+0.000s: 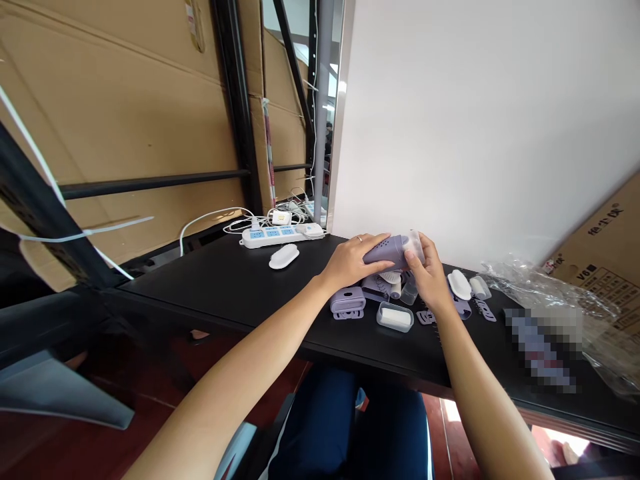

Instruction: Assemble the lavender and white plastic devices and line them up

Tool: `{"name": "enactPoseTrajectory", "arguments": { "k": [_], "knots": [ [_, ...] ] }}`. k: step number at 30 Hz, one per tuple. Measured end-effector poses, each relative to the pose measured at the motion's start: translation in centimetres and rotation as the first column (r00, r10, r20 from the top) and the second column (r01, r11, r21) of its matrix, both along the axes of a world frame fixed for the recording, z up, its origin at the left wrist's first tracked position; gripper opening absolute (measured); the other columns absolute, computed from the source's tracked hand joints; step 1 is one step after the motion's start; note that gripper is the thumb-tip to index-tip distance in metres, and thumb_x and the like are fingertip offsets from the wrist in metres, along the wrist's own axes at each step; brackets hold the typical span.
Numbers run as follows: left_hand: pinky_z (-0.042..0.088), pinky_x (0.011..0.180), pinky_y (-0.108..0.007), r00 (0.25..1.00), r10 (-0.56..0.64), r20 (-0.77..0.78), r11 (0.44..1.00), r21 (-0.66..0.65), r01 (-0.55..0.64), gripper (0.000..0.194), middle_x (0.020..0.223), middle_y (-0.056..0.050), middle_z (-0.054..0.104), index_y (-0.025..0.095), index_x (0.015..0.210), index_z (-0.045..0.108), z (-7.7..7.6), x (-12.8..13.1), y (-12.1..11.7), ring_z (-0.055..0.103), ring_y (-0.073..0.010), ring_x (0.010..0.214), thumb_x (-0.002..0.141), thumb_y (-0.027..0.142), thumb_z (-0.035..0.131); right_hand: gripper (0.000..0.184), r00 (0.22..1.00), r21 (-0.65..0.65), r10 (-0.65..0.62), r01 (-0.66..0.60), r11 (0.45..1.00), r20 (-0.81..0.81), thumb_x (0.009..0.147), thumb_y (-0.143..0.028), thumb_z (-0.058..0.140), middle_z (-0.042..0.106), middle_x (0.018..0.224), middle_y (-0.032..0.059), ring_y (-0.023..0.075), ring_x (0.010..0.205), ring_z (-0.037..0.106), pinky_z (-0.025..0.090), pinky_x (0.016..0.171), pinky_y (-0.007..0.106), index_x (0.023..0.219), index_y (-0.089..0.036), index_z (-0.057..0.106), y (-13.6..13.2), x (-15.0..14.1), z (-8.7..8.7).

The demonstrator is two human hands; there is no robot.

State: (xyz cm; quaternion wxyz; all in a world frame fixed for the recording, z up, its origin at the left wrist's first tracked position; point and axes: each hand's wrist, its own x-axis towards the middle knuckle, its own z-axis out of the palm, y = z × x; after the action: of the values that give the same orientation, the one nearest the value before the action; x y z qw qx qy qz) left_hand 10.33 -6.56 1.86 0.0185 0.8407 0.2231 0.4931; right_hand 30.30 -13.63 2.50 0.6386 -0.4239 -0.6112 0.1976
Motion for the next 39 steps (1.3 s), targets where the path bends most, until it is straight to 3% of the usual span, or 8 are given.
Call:
{"name": "enactPoseTrajectory", "arguments": {
  "k": [17, 21, 24, 28, 30, 32, 35, 39],
  "knots": [
    [0.051, 0.105, -0.041, 0.984, -0.140, 0.109, 0.960, -0.228, 0.162, 0.057, 0.133, -0.007, 0.071, 0.024, 0.135, 0.065, 0.5, 0.8, -0.3, 0.068, -0.0273, 0.119, 0.087, 0.053, 0.072, 0.059, 0.993, -0.041, -0.075, 0.079, 0.996, 0.093, 0.090, -0.051, 0.069, 0.058, 0.148, 0.0049, 0.0266, 0.132, 0.056, 0.056, 0.100, 0.042, 0.145, -0.033, 0.058, -0.3, -0.6, -0.2],
    [0.050, 0.106, -0.041, 0.977, -0.158, 0.143, 0.949, -0.252, 0.190, 0.056, 0.133, -0.007, 0.071, 0.024, 0.133, 0.067, 0.7, 0.7, -0.4, 0.067, -0.0281, 0.120, 0.085, 0.054, 0.074, 0.059, 0.998, -0.072, -0.032, 0.036, 0.997, 0.062, 0.095, -0.058, 0.059, 0.048, 0.158, 0.0013, 0.0252, 0.132, 0.054, 0.060, 0.088, 0.035, 0.150, -0.038, 0.052, -0.3, -0.7, -0.2],
    [0.053, 0.101, -0.038, 0.944, -0.154, 0.293, 0.904, -0.344, 0.255, 0.062, 0.131, -0.008, 0.071, 0.025, 0.137, 0.064, 0.8, 0.6, 0.0, 0.068, -0.0273, 0.117, 0.085, 0.058, 0.074, 0.061, 0.999, -0.064, -0.025, 0.023, 0.998, -0.035, 0.097, -0.062, 0.051, 0.054, 0.151, 0.0025, 0.0219, 0.121, 0.061, 0.059, 0.076, 0.030, 0.154, -0.041, 0.045, 0.0, -0.7, -0.3],
    [0.058, 0.087, -0.035, 0.771, -0.056, 0.635, 0.788, -0.446, 0.424, 0.079, 0.121, -0.008, 0.072, 0.031, 0.159, 0.032, 0.5, 0.4, 2.3, 0.072, -0.0216, 0.102, 0.093, 0.062, 0.061, 0.057, 0.992, -0.011, -0.121, 0.122, 0.993, 0.020, 0.094, -0.057, 0.061, 0.068, 0.117, 0.0039, 0.0197, 0.101, 0.065, 0.055, 0.072, 0.029, 0.145, -0.036, 0.054, -0.1, -0.4, -0.3],
    [0.058, 0.083, -0.033, 0.650, 0.043, 0.758, 0.727, -0.470, 0.500, 0.064, 0.122, -0.006, 0.071, 0.032, 0.152, 0.041, 0.5, 0.0, 3.7, 0.072, -0.0187, 0.098, 0.097, 0.063, 0.053, 0.044, 0.976, -0.020, -0.158, 0.163, 0.986, 0.152, 0.093, -0.054, 0.063, 0.070, 0.106, 0.0039, 0.0207, 0.095, 0.064, 0.052, 0.074, 0.031, 0.131, -0.031, 0.066, -0.4, -0.3, -0.4],
    [0.058, 0.075, -0.030, 0.486, 0.157, 0.860, 0.604, -0.473, 0.642, 0.053, 0.113, -0.006, 0.072, 0.027, 0.136, 0.055, 0.6, -0.6, 4.8, 0.072, -0.0172, 0.088, 0.095, 0.061, 0.054, 0.037, 0.933, -0.037, -0.163, 0.185, 0.982, 0.320, 0.096, -0.053, 0.059, 0.072, 0.101, 0.0045, 0.0221, 0.091, 0.064, 0.050, 0.076, 0.035, 0.121, -0.029, 0.071, -0.5, -0.4, -0.6],
    [0.055, 0.062, -0.025, 0.274, 0.276, 0.921, 0.463, -0.378, 0.802, 0.043, 0.093, -0.003, 0.071, 0.021, 0.118, 0.062, 0.7, -1.3, 5.6, 0.069, -0.0139, 0.070, 0.091, 0.055, 0.062, 0.033, 0.788, 0.030, -0.183, 0.205, 0.978, 0.588, 0.098, -0.048, 0.056, 0.073, 0.106, 0.0063, 0.0269, 0.099, 0.064, 0.047, 0.088, 0.044, 0.119, -0.028, 0.070, -0.3, -0.9, -1.2],
    [0.053, 0.057, -0.023, 0.140, 0.302, 0.943, 0.463, -0.273, 0.843, 0.040, 0.082, 0.001, 0.069, 0.020, 0.117, 0.061, 0.9, -1.9, 6.0, 0.066, -0.0119, 0.063, 0.087, 0.045, 0.072, 0.027, 0.559, 0.170, -0.270, 0.224, 0.960, 0.784, 0.097, -0.039, 0.056, 0.073, 0.114, 0.0096, 0.0330, 0.114, 0.061, 0.040, 0.100, 0.052, 0.116, -0.026, 0.071, 0.8, -2.6, -1.5]
  ]
}}
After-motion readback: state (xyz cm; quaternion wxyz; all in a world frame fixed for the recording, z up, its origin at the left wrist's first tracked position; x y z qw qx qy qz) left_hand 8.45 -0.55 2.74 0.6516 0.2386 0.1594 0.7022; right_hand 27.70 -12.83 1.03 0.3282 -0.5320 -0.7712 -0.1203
